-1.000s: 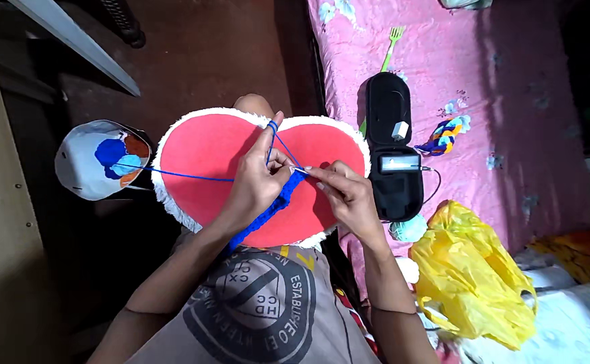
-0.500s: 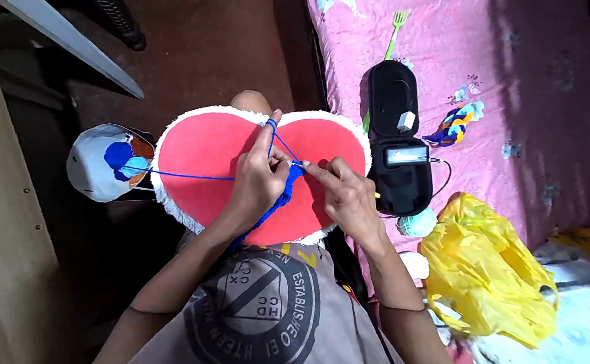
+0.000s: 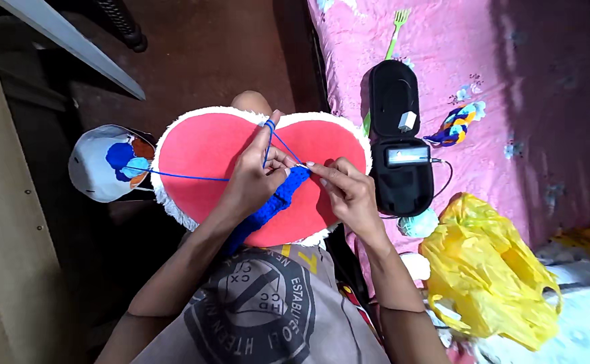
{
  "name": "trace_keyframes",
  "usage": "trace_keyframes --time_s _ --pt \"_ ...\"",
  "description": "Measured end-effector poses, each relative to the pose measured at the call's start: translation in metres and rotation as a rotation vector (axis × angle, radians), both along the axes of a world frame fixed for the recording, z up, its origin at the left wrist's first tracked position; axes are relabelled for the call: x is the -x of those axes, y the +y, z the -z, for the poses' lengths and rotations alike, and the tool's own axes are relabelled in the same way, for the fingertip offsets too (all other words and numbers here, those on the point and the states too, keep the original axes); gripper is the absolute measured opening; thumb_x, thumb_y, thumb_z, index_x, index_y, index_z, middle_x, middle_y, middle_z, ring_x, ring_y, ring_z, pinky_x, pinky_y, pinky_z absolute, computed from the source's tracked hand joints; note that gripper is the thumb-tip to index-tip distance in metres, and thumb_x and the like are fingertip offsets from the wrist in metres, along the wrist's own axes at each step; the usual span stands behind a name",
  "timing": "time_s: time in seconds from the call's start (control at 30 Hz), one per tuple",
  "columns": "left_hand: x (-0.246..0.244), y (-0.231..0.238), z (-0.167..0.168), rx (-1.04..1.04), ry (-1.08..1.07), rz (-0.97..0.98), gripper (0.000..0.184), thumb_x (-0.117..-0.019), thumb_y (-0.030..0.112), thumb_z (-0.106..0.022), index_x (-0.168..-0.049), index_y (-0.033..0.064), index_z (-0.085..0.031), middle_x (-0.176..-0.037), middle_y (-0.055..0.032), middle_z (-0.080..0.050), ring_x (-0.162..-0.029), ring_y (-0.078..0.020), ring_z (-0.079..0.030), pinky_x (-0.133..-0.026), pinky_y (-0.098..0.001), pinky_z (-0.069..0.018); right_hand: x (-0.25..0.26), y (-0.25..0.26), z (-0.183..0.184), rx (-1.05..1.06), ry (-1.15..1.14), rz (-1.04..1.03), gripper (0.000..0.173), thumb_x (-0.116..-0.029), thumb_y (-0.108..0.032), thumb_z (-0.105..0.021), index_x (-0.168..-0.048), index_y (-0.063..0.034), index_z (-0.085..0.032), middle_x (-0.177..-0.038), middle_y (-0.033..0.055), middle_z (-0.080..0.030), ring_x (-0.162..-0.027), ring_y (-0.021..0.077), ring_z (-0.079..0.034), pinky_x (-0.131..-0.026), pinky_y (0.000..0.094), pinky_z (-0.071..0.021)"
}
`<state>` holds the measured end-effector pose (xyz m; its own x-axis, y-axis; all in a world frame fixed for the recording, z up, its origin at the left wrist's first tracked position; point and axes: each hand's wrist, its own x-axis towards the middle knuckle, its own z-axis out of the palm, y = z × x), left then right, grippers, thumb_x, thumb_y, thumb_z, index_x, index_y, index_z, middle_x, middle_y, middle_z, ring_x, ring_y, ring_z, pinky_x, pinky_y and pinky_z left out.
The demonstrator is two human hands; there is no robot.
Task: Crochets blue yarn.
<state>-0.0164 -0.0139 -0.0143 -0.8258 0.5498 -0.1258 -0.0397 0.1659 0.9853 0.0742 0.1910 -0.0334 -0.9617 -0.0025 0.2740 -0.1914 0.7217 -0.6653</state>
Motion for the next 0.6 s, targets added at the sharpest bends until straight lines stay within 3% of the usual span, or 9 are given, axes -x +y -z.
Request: trace_keyframes --time_s 0.07,0.23,0.37,0.5,0.6 --pt "0.0 0.0 -0.001 0.015 0.005 0.003 0.095 -0.0873 -0.01 -0.063 -0.165 0.0182 -0.017 -0.095 -0.0016 -0.073 -0.071 -0.008 -0.069 -0.056 -0.0196 -0.0561 0.001 0.0 -0.001 0.0 0.006 -0.01 0.035 -0.093 -0.002 -0.059 -0.12 -0.0129 -0.078 -0.082 0.004 -0.059 -0.063 0.0097 -0.054 -0.052 0.026 -0.0443" --pt "-0.001 0.0 0.0 0.058 0.079 0.026 0.097 -0.0874 -0.007 -0.064 -0.166 0.0176 -0.012 -0.089 -0.0008 -0.071 -0.064 -0.0059 -0.065 -0.051 -0.0178 -0.0522 0.0 0.0 -0.002 0.026 -0.014 -0.005 0.035 -0.0926 -0.002 -0.059 -0.12 -0.0129 -0.078 -0.082 0.0031 -0.058 -0.064 0.0083 -0.053 -0.053 0.0246 -0.0437" --pt "-0.002 0.001 -0.009 -0.022 0.039 0.025 0.096 -0.0857 -0.008 -0.064 -0.165 0.0161 -0.016 -0.084 -0.001 -0.071 -0.064 -0.0058 -0.066 -0.054 -0.0169 -0.0539 -0.001 -0.002 -0.009 0.45 -0.149 -0.013 0.033 -0.0926 0.003 -0.06 -0.121 -0.0053 -0.075 -0.093 0.0009 -0.063 -0.077 0.0029 -0.059 -0.067 0.0171 -0.052" --pt "-0.002 0.006 -0.032 -0.118 0.018 -0.033 0.097 -0.0842 -0.009 -0.064 -0.165 0.0168 -0.017 -0.084 -0.0011 -0.069 -0.063 -0.0068 -0.065 -0.053 -0.0162 -0.0527 0.003 -0.009 -0.025 0.943 -0.185 -0.062 0.034 -0.0918 -0.003 -0.065 -0.125 -0.007 -0.072 -0.102 -0.0014 -0.068 -0.068 -0.0015 -0.054 -0.059 0.0149 -0.0465" --pt "0.0 0.006 -0.048 -0.182 0.055 -0.031 0.098 -0.0827 -0.01 -0.063 -0.165 0.0166 -0.015 -0.084 -0.0013 -0.069 -0.065 -0.0084 -0.066 -0.055 -0.0176 -0.0542 0.011 -0.017 -0.039 1.086 -0.122 -0.107 0.041 -0.089 -0.005 -0.071 -0.13 -0.0077 -0.069 -0.115 0.0027 -0.07 -0.073 -0.0008 -0.059 -0.063 0.0154 -0.051"
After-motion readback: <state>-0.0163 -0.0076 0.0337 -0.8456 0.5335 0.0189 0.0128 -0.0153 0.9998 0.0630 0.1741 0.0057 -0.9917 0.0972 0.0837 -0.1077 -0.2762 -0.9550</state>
